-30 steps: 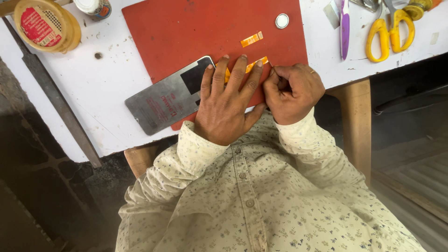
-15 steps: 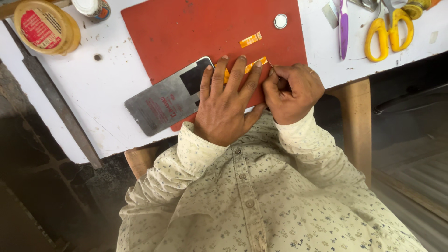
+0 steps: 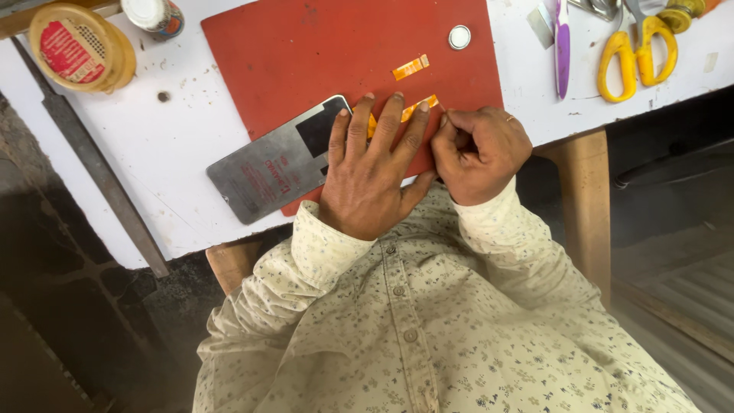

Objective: The person works on a disassembled phone lying on a red mat. They peel and fold an orange flex-cable strip, cut a section of it with scissors, then press and align the folded strip onto the phone body and smooth it flat with their fingers.

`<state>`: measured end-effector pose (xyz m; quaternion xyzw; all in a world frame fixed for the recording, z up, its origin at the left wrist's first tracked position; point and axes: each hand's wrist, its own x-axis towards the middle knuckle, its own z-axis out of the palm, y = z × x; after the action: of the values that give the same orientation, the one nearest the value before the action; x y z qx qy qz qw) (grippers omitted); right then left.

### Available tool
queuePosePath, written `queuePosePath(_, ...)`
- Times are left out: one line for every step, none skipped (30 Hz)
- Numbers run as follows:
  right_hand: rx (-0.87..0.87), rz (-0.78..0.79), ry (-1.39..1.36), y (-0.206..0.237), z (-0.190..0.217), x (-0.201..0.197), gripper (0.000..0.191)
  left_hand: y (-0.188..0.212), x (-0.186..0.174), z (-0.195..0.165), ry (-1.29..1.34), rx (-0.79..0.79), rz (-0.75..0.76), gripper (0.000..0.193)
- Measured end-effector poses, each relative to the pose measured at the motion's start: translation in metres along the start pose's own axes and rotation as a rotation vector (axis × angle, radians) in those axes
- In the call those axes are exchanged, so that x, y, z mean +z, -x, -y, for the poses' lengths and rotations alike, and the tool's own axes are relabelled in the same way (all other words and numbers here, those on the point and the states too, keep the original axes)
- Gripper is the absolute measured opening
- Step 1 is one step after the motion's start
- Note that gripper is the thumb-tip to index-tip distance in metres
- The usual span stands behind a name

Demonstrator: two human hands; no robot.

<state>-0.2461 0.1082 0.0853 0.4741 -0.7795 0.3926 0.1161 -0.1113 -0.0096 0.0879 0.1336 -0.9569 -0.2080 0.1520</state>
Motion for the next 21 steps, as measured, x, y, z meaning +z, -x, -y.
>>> queuePosePath(-0.018,0.014,-0.019,-0.0001,-0.0006,-0.001,0.014,-0.0001,-0.0002,-0.0006,0.004,-0.007,-0.001,0.076)
queuePosePath(0.013,0.019,-0.017,0.0008,0.0006,-0.0002,0.014,0.0006,-0.001,0.0001,0.005,-0.007,0.003,0.077)
queuePosePath(0.044,0.021,-0.013,0.0013,0.0009,-0.0005,0.014,0.0005,-0.0013,0.0,0.008,-0.005,0.007,0.077)
queuePosePath(0.076,0.022,-0.006,0.0017,0.0014,-0.0008,0.014,0.0006,-0.0015,-0.0001,0.011,0.001,0.011,0.077)
queuePosePath(0.062,0.011,0.0,0.002,0.0015,-0.0017,0.014,0.0003,-0.0012,-0.001,0.013,-0.003,0.01,0.077)
queuePosePath(0.045,-0.003,0.002,0.0018,0.0021,-0.0008,0.014,0.0003,-0.0014,-0.0008,0.009,-0.007,0.005,0.077)
queuePosePath(0.029,-0.012,0.0,0.0015,0.0019,-0.0009,0.013,-0.0001,-0.0011,-0.0015,0.005,-0.016,0.003,0.077)
queuePosePath(0.028,0.003,0.005,0.0013,0.0022,-0.0008,0.013,0.0004,-0.0013,-0.0015,0.011,-0.018,-0.002,0.077)
queuePosePath(0.028,0.018,0.013,0.0009,0.0021,-0.0009,0.013,0.0005,-0.0013,-0.0014,0.019,-0.016,-0.006,0.077)
queuePosePath(0.031,0.03,0.023,0.0009,0.0028,-0.0008,0.014,0.0009,-0.0012,-0.0012,0.029,-0.012,-0.008,0.078)
queuePosePath(0.038,0.015,0.035,0.0012,0.0033,-0.0016,0.013,0.001,-0.0008,-0.002,0.029,-0.012,-0.001,0.077)
queuePosePath(0.041,-0.003,0.047,0.0012,0.0039,-0.0012,0.012,0.001,-0.0004,-0.0019,0.027,-0.011,0.003,0.077)
queuePosePath(0.041,-0.024,0.054,0.0008,0.0043,0.0001,0.012,0.0007,-0.0001,-0.0011,0.018,-0.011,0.003,0.077)
queuePosePath(0.033,-0.003,0.034,0.0004,0.0047,0.0001,0.012,0.001,-0.0002,0.0001,0.019,-0.009,-0.002,0.077)
queuePosePath(0.029,0.023,0.015,-0.0001,0.0041,-0.0018,0.012,0.0007,0.0004,0.0,0.023,-0.009,-0.003,0.077)
queuePosePath(0.026,0.048,0.0,-0.0004,0.0043,-0.0025,0.012,0.0007,0.0006,0.0,0.03,-0.005,-0.004,0.077)
queuePosePath(0.041,0.027,0.001,-0.0005,0.0045,-0.0019,0.011,0.0005,0.0008,-0.0002,0.023,-0.004,-0.002,0.077)
queuePosePath(0.057,0.005,0.003,-0.0006,0.0053,0.0,0.011,0.0008,0.0006,0.0003,0.017,-0.001,0.0,0.076)
queuePosePath(0.068,-0.019,0.004,-0.0012,0.0045,0.0004,0.011,0.0,0.001,-0.0004,0.009,0.002,-0.003,0.076)
queuePosePath(0.048,-0.002,0.005,-0.0022,0.0033,0.0001,0.012,-0.0005,0.0009,0.0002,0.006,0.005,-0.008,0.076)
queuePosePath(0.031,0.02,0.004,-0.0027,0.0022,-0.0009,0.012,-0.0008,0.0005,0.0003,0.005,0.004,-0.009,0.076)
